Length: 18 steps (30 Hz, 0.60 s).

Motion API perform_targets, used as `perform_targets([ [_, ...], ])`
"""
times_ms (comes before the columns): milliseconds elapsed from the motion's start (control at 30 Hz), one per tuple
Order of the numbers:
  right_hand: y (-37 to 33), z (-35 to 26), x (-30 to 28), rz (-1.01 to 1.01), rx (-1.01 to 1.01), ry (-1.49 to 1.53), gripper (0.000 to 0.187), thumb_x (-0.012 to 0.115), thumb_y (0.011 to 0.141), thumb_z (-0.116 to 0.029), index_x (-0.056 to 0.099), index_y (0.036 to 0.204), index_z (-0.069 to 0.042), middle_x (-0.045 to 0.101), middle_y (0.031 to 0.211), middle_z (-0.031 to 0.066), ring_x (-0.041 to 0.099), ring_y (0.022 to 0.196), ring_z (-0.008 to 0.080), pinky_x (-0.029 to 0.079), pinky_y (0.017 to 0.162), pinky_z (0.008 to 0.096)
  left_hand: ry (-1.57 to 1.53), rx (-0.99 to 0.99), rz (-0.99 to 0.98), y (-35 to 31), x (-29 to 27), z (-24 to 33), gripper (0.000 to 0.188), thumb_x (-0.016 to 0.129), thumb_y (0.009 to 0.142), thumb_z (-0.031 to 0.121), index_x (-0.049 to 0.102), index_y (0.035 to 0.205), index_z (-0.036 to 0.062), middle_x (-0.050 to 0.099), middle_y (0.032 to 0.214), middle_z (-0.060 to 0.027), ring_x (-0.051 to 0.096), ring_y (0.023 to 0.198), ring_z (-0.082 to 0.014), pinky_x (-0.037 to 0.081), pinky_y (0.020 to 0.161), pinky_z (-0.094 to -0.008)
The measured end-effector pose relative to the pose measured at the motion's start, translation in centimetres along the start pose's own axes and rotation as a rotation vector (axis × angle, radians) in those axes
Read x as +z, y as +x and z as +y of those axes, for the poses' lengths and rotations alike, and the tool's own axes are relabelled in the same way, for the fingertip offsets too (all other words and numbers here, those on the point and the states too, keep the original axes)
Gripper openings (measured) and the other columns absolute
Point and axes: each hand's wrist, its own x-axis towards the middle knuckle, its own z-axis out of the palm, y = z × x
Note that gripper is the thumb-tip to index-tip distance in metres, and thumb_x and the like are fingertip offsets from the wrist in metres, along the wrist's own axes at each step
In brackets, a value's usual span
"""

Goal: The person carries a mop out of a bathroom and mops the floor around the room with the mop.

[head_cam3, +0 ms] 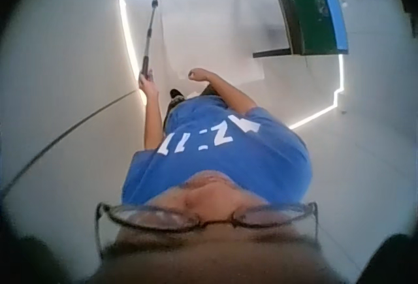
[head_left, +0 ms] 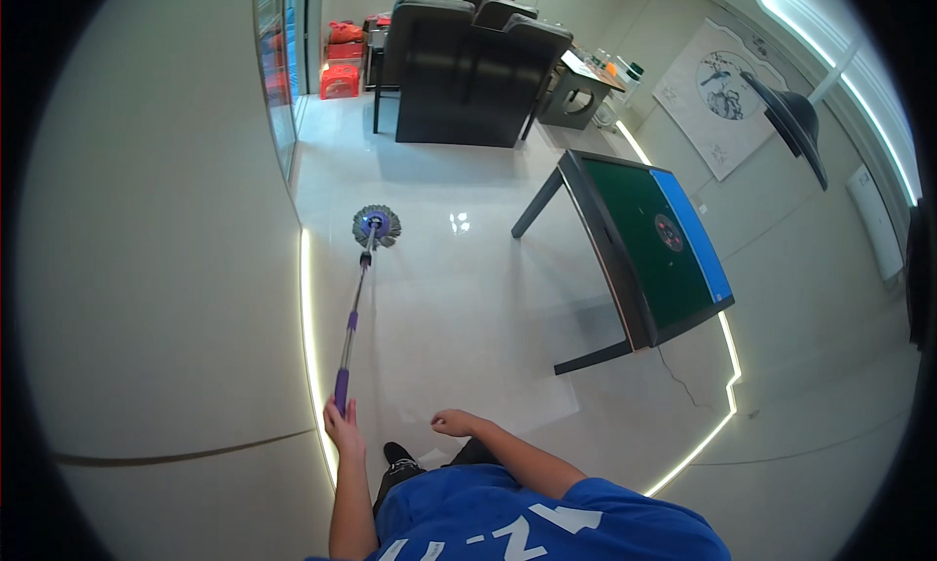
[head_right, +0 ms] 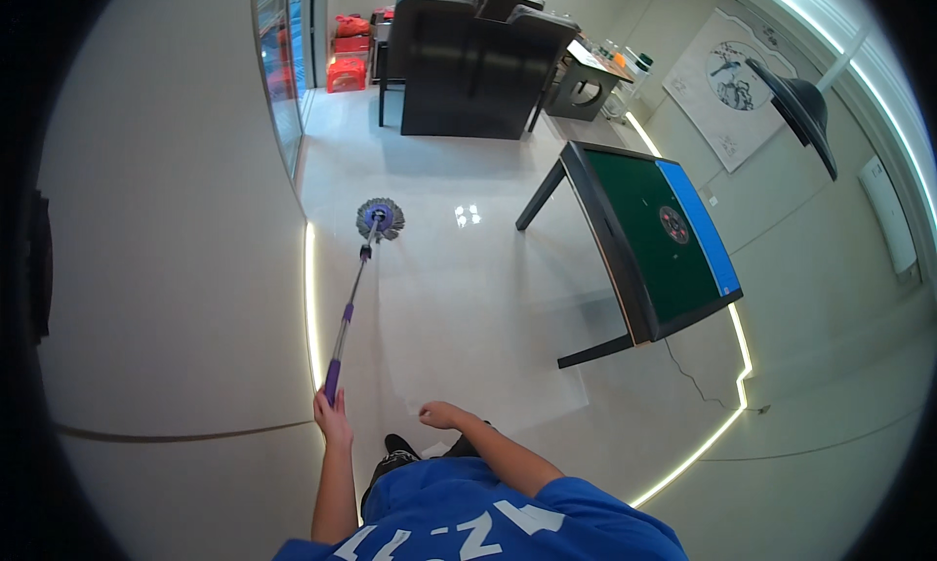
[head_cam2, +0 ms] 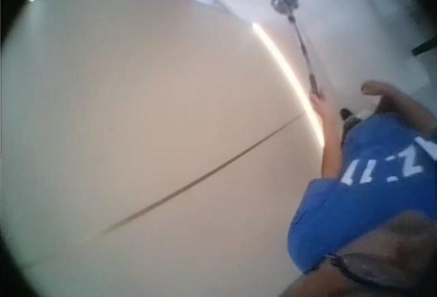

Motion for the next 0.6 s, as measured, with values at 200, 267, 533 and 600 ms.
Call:
perform_targets([
  [200, 7.0, -10.0, 4.0, -0.031, -0.367, -0.169, 0.073, 0.076, 0.067, -0.028, 0.046, 0.13, -0.006, 0.054, 0.125, 0.02, 0.052, 0.115, 0.0341, 0.043, 0.097, 0.0402, 0.155, -0.027, 0.21, -18.5, -13.8, 3.2, 0.038, 0.045, 0.1, 0.033, 0.049, 0.123, 0.0037, 0.049, 0.129, -0.0062, 0.054, 0.103, -0.0208, 0.051, 0.086, -0.0324],
  [267, 7.6, -16.6, 6.8, -0.264, -0.518, -0.213, 0.079, 0.08, 0.062, -0.028, 0.046, 0.131, -0.007, 0.05, 0.128, 0.0207, 0.048, 0.118, 0.0362, 0.04, 0.1, 0.0428, 0.365, 0.019, 0.314, -26.0, -17.2, 5.7, 0.03, 0.048, 0.097, 0.023, 0.052, 0.118, 0.0024, 0.05, 0.129, -0.0099, 0.055, 0.101, -0.0211, 0.052, 0.078, -0.0316],
  [533, -4.1, -27.2, 22.7, -1.143, -1.037, -0.353, 0.059, 0.081, 0.057, -0.038, 0.061, 0.102, -0.005, 0.065, 0.093, 0.0184, 0.062, 0.093, 0.0358, 0.048, 0.083, 0.0445, 0.511, 0.645, 0.931, -42.3, -18.3, 15.8, 0.034, 0.043, 0.085, 0.024, 0.062, 0.075, -0.0024, 0.066, 0.08, -0.0227, 0.06, 0.058, -0.0299, 0.05, 0.052, -0.0295],
  [600, -7.4, -28.4, 24.4, -1.037, -1.079, -0.348, 0.043, 0.075, 0.062, -0.035, 0.062, 0.087, -0.003, 0.064, 0.082, 0.0187, 0.062, 0.083, 0.0367, 0.049, 0.076, 0.045, 0.412, 0.853, 1.084, -43.4, -17.2, 17.6, 0.036, 0.042, 0.083, 0.028, 0.06, 0.072, -0.0017, 0.064, 0.074, -0.0221, 0.061, 0.061, -0.0318, 0.053, 0.059, -0.0364],
])
